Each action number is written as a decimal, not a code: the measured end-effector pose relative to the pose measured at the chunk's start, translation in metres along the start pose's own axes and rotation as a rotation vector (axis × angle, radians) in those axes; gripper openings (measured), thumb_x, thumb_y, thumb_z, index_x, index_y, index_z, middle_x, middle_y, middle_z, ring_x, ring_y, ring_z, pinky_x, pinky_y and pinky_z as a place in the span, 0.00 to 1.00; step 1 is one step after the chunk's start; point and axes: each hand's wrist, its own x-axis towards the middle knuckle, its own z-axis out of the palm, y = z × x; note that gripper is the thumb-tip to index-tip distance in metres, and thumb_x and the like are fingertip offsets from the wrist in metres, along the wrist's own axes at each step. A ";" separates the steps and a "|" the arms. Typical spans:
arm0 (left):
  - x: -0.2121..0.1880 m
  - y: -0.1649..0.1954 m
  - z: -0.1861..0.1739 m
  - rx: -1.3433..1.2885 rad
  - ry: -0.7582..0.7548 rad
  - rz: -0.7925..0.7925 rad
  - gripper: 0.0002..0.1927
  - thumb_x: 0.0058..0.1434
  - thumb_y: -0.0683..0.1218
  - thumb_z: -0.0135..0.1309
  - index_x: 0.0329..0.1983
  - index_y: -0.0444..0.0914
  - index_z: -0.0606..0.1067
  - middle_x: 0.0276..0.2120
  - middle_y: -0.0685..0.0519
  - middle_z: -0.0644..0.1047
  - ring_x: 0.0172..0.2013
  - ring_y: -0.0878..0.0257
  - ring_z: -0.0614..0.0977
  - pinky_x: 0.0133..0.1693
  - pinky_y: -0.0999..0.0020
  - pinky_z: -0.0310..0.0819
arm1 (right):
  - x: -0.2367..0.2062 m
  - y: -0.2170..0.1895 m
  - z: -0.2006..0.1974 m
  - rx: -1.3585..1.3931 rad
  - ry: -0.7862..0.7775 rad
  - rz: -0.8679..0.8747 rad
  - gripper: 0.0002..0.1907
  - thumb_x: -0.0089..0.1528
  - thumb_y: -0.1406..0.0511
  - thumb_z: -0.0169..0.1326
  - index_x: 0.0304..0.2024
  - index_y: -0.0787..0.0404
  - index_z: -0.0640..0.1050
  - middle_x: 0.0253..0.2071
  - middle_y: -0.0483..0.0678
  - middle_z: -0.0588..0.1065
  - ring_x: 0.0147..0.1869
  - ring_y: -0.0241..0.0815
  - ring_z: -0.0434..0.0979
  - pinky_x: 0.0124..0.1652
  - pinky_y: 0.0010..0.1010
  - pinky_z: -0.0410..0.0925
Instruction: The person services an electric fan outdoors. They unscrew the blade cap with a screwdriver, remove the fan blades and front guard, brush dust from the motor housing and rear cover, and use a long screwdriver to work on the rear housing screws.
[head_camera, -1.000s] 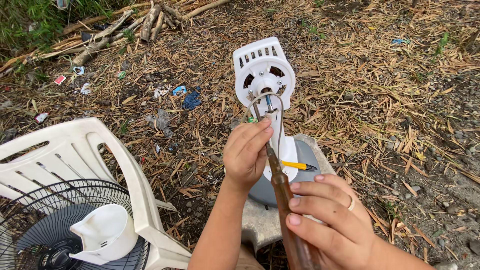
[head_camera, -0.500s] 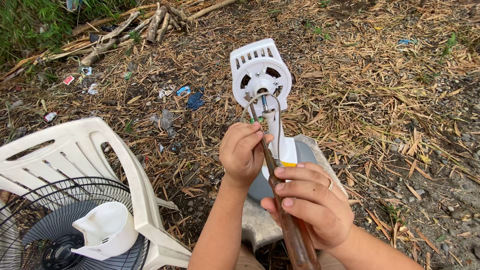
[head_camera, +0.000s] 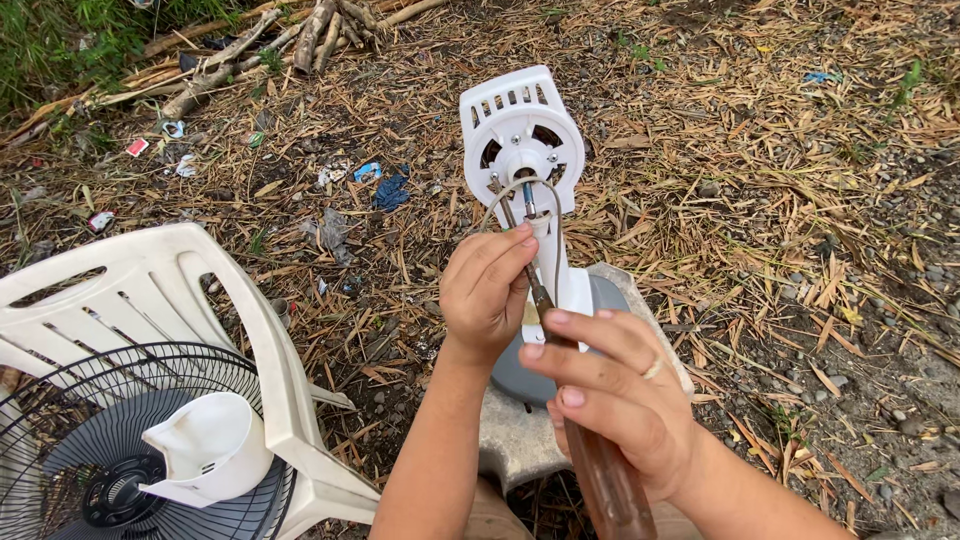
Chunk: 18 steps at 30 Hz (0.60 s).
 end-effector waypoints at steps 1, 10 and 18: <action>-0.001 -0.001 0.001 0.005 0.015 -0.001 0.10 0.63 0.37 0.60 0.48 0.35 0.76 0.47 0.47 0.81 0.44 0.51 0.84 0.49 0.58 0.80 | 0.000 -0.001 0.002 -0.034 0.034 0.014 0.25 0.61 0.71 0.61 0.56 0.54 0.66 0.53 0.54 0.77 0.59 0.56 0.78 0.57 0.47 0.69; -0.002 -0.003 0.013 0.029 0.125 -0.057 0.14 0.60 0.40 0.68 0.42 0.37 0.74 0.40 0.48 0.80 0.39 0.53 0.82 0.43 0.61 0.78 | 0.002 -0.014 0.012 -0.140 0.205 0.147 0.23 0.58 0.72 0.68 0.49 0.56 0.70 0.44 0.48 0.75 0.48 0.47 0.81 0.48 0.36 0.75; 0.004 -0.051 -0.021 -0.004 0.150 -0.195 0.10 0.62 0.39 0.58 0.46 0.37 0.74 0.49 0.47 0.75 0.48 0.53 0.80 0.50 0.57 0.77 | -0.007 0.001 -0.004 -0.100 0.377 0.104 0.20 0.57 0.71 0.64 0.46 0.60 0.69 0.41 0.57 0.77 0.50 0.53 0.83 0.52 0.46 0.80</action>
